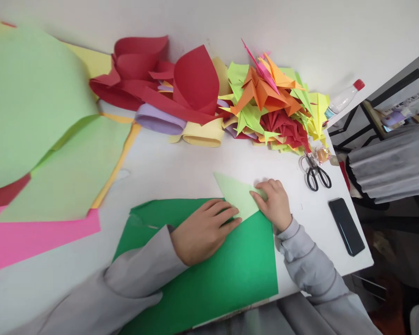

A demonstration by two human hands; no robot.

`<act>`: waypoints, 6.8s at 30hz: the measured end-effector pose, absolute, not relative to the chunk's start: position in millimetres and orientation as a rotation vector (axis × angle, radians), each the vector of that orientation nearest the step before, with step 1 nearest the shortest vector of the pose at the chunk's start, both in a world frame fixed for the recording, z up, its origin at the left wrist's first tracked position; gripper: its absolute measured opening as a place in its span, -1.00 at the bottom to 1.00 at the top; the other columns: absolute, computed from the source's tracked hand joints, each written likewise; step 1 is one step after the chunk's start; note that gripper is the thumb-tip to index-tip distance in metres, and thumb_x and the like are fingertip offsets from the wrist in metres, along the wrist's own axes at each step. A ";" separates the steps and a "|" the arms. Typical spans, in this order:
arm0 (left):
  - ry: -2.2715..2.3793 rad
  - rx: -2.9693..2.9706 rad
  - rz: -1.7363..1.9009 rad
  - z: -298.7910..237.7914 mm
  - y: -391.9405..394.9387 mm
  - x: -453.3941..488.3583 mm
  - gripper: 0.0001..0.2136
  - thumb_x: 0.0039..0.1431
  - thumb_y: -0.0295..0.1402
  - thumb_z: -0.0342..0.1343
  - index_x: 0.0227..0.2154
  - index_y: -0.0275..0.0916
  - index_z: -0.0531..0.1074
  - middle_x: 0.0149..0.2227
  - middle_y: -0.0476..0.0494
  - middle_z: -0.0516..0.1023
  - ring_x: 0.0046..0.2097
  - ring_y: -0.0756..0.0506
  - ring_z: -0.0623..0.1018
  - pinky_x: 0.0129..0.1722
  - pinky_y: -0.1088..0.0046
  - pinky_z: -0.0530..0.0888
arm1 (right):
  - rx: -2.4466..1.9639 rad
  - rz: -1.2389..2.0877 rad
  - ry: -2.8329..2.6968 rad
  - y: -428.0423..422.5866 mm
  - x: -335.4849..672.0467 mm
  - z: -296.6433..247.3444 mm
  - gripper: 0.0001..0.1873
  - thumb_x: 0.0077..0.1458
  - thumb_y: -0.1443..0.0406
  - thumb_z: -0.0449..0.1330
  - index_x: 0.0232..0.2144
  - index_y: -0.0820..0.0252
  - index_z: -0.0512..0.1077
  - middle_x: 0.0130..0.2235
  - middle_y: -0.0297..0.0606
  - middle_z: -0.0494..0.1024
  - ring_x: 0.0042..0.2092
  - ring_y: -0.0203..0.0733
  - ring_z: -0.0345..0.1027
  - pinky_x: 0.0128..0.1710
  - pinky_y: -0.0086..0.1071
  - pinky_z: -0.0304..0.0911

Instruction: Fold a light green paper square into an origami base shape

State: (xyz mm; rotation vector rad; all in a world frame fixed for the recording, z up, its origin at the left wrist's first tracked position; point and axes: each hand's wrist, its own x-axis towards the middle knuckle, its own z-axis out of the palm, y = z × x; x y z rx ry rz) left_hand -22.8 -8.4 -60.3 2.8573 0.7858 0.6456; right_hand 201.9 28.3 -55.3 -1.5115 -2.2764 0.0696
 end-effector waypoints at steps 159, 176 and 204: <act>0.843 2.940 0.470 -52.9 -9.6 -16.8 -0.70 0.23 -0.39 -0.03 -0.02 -0.22 0.45 0.13 -0.10 0.42 -0.08 -0.18 0.41 -0.10 0.22 0.36 | -1.921 0.079 -1.911 23.0 265.4 -56.0 -0.37 -0.08 0.39 0.09 0.12 0.07 0.23 0.16 -0.04 0.20 0.24 0.18 -0.04 0.13 0.24 -0.07; 0.855 2.929 0.586 -59.2 -14.7 -9.7 -0.67 0.20 -0.29 0.00 -0.03 -0.30 0.43 0.07 -0.21 0.46 0.04 -0.19 0.41 0.14 0.10 0.22 | -1.210 0.370 -2.366 -7.7 202.5 -46.5 -0.88 0.13 0.30 0.16 -0.39 0.14 0.50 -0.29 -0.21 0.46 -0.19 -0.12 0.28 -0.15 -0.20 0.24; 0.806 2.850 0.662 -66.3 -15.6 -9.9 -0.71 0.20 -0.27 0.03 -0.11 -0.29 0.48 0.04 -0.25 0.49 0.09 -0.20 0.41 0.23 0.07 0.14 | -1.932 0.457 -1.922 8.5 231.3 -37.7 -0.92 -0.10 0.32 0.29 -0.57 0.12 0.46 -0.23 -0.26 0.39 -0.11 -0.06 0.24 -0.07 -0.10 0.08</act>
